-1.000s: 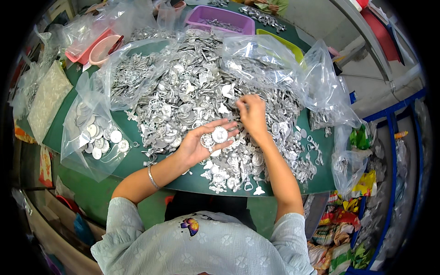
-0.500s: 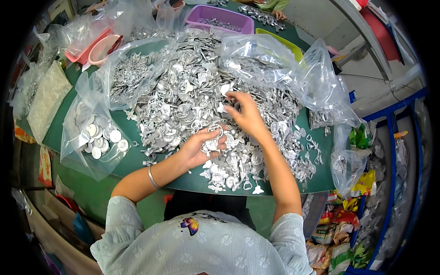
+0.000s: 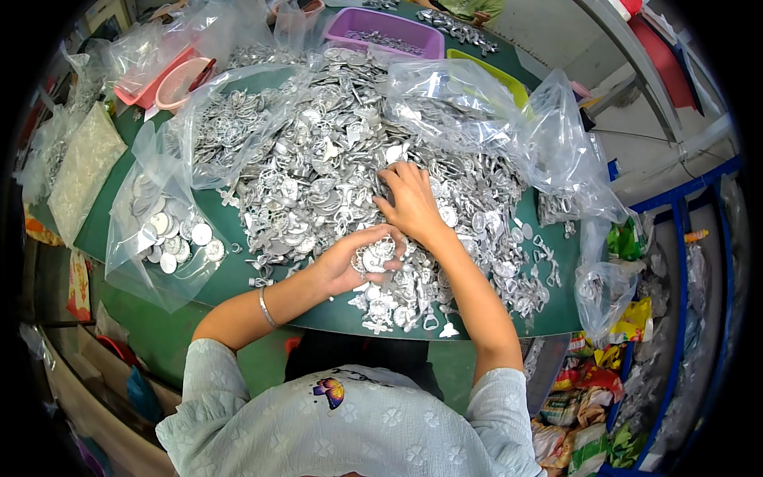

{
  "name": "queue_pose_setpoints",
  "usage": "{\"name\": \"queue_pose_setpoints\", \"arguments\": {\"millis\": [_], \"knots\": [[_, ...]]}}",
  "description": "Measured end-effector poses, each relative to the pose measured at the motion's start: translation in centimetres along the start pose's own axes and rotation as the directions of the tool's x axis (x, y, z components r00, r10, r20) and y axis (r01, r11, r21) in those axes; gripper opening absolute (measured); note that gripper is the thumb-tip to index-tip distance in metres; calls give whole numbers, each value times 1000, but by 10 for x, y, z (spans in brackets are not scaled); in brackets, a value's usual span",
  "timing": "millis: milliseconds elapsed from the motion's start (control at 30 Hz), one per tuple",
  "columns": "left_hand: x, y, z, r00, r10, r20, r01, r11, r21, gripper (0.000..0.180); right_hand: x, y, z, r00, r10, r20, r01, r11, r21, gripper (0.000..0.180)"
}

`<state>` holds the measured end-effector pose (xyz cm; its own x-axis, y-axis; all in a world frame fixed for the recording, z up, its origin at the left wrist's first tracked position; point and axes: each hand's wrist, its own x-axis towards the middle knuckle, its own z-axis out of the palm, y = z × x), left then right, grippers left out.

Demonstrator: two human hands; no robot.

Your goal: The person sorts silver metal charms on a green table by hand, picking up handfuls and individual pieces from a large pile to separate them.

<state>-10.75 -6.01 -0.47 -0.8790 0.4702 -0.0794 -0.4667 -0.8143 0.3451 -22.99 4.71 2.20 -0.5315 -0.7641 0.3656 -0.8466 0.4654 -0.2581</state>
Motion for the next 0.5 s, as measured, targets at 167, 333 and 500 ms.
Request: {"name": "queue_pose_setpoints", "arguments": {"millis": [167, 333, 500], "knots": [[-2, 3, -1, 1000, 20, 5, -20, 996, -84, 31, 2, 12, 1, 994, 22, -105, -25, 999, -24, 17], [-4, 6, 12, 992, 61, -109, -60, 998, 8, 31, 2, 24, 4, 981, 153, -121, -118, 960, 256, 14], [-2, 3, 5, 996, 74, -55, -71, 996, 46, 35, -3, 21, -6, 890, 454, -43, -379, 790, 481, 15]]}}
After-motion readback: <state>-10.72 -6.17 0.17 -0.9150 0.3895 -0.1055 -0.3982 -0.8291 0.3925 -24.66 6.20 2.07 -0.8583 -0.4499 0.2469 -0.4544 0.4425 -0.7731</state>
